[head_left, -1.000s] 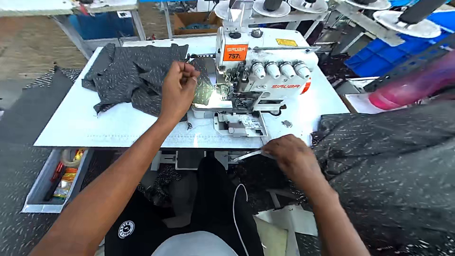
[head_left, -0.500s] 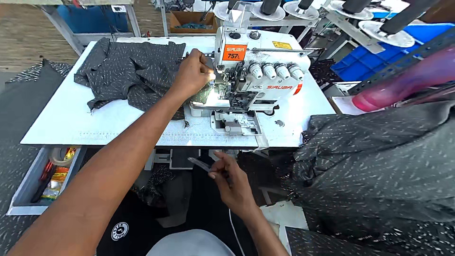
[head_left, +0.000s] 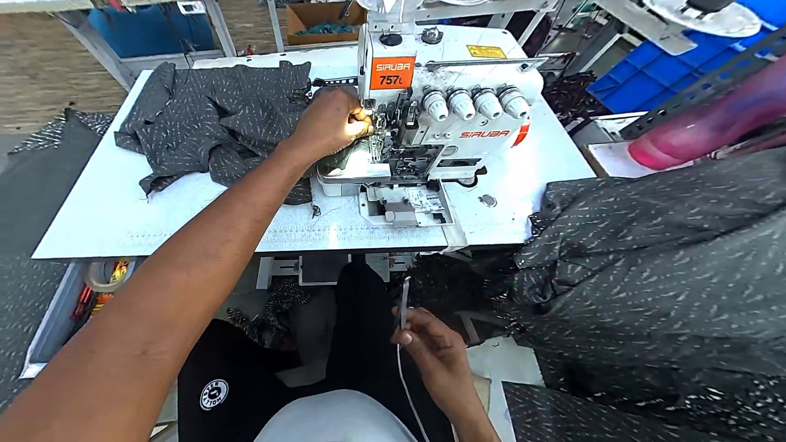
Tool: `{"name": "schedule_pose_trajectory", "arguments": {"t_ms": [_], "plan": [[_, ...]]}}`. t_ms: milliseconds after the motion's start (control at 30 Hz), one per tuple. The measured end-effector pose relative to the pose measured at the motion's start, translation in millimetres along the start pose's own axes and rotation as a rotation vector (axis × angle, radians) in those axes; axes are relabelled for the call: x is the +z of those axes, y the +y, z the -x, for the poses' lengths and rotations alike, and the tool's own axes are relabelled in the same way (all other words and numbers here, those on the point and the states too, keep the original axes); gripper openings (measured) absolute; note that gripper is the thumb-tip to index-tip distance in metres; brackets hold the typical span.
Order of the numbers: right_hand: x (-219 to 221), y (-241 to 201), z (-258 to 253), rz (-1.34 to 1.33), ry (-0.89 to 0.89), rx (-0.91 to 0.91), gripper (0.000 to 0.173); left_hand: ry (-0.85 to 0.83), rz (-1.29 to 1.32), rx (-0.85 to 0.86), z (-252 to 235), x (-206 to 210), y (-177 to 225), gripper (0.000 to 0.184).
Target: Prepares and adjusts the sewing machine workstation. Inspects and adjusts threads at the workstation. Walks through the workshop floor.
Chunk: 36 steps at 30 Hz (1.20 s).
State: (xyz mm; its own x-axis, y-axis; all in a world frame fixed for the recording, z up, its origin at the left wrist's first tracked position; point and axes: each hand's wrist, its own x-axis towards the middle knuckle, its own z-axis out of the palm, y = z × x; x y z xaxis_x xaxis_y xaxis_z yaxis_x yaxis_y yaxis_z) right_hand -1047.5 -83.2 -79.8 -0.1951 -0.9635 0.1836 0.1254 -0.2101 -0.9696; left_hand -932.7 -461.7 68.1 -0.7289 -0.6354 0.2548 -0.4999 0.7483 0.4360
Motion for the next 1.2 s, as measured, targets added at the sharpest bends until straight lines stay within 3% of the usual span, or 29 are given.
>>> {"name": "schedule_pose_trajectory", "arguments": {"t_ms": [133,400,600,767,867,1033,1200], "plan": [[2,-1,-8,-0.005,-0.032,-0.008,0.026,-0.013,-0.092,-0.018,3,1,4,0.027],[2,2,-7,-0.006,-0.025,0.003,0.027,-0.093,-0.273,-0.218,6,0,31,0.029],[1,3,-3,-0.013,-0.015,0.006,0.028,-0.025,-0.247,-0.265,2,4,26,0.03],[-2,-1,-6,-0.225,-0.046,0.061,0.037,0.318,0.363,-0.346,14,-9,4,0.028],[-4,-9,-9,-0.322,-0.122,0.105,0.031,0.428,0.811,-0.412,45,-24,11,0.031],[-3,-27,-27,-0.198,-0.136,0.093,0.029,0.341,1.383,-0.518,120,-32,46,0.022],[12,-46,-52,-0.163,-0.134,0.05,0.024,0.252,1.529,-0.6,166,-5,71,0.018]]}}
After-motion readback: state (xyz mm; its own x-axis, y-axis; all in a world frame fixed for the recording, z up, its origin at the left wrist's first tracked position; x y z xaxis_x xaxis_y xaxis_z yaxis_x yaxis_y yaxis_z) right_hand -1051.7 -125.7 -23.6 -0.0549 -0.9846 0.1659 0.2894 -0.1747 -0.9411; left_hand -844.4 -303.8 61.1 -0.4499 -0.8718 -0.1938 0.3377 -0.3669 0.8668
